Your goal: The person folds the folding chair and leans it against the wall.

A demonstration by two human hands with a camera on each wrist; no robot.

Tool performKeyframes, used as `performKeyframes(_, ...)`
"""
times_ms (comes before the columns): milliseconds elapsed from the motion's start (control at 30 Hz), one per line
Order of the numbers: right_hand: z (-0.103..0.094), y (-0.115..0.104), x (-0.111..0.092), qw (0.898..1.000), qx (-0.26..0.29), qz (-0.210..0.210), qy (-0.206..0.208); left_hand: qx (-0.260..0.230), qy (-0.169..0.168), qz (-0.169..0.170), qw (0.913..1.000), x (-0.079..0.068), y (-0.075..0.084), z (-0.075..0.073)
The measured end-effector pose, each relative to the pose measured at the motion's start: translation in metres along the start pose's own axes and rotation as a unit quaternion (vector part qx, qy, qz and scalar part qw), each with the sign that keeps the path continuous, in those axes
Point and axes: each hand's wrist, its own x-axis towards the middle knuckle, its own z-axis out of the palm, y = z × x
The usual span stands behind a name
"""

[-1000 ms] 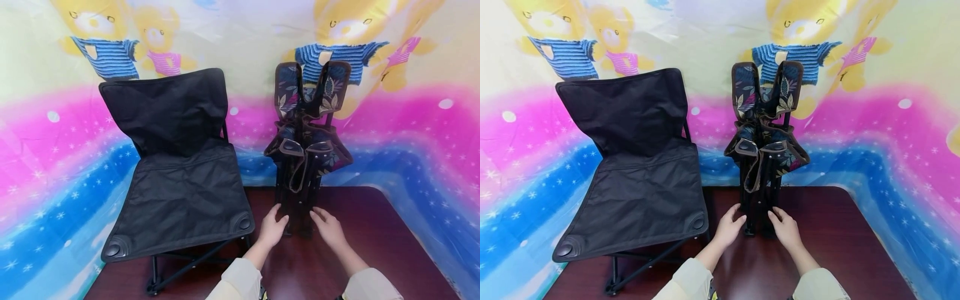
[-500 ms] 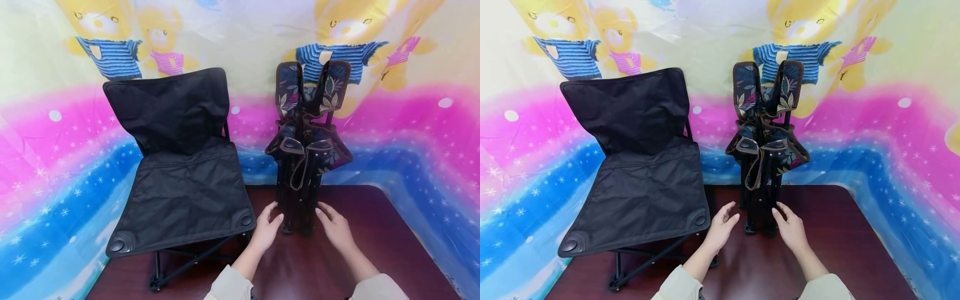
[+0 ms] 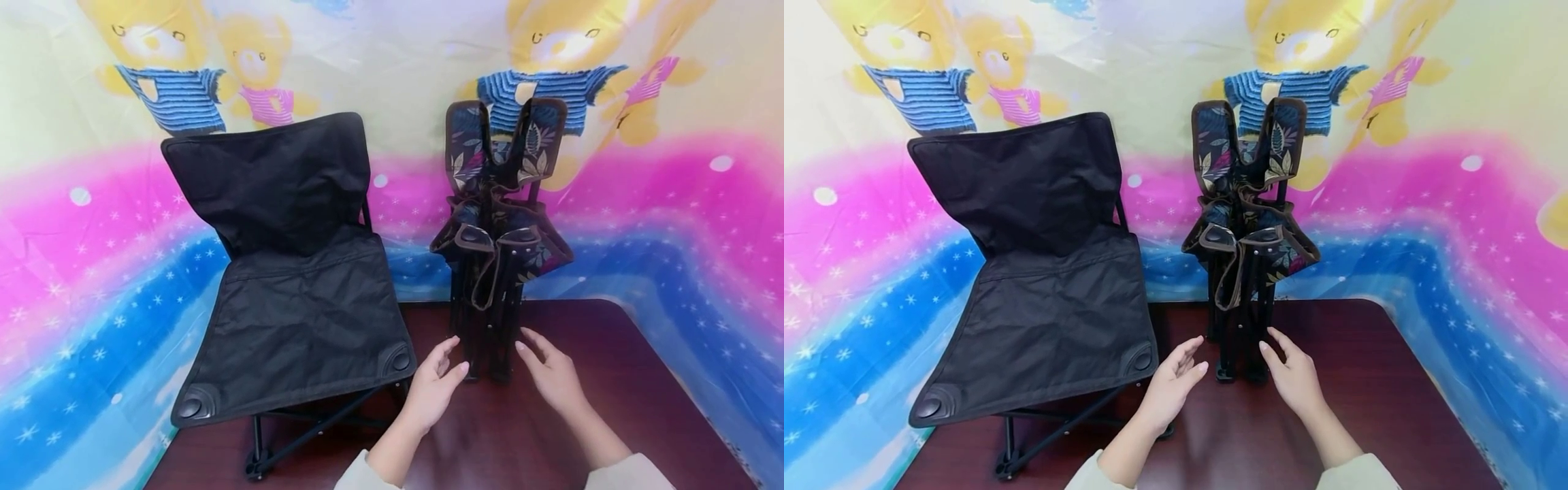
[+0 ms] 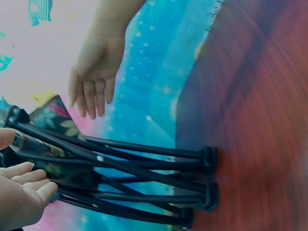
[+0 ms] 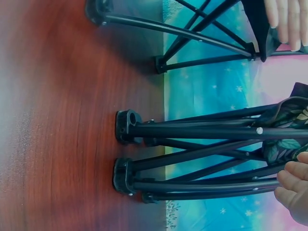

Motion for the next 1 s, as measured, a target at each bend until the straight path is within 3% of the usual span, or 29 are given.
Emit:
performKeyframes(400, 0.004, -0.014, -0.006, 0.999, 0.002, -0.040, 0.016, 0.022, -0.019, 0.067, 0.9973, -0.024, 0.031, -0.022)
performKeyframes(767, 0.008, -0.022, -0.011, 0.998, 0.015, -0.056, 0.008, 0.055, 0.022, 0.051, 0.9969, -0.037, 0.037, -0.059)
performKeyframes(1000, 0.011, -0.030, -0.014, 0.997, 0.025, -0.074, 0.005, 0.102, 0.056, 0.055, 0.9916, -0.046, 0.035, -0.079)
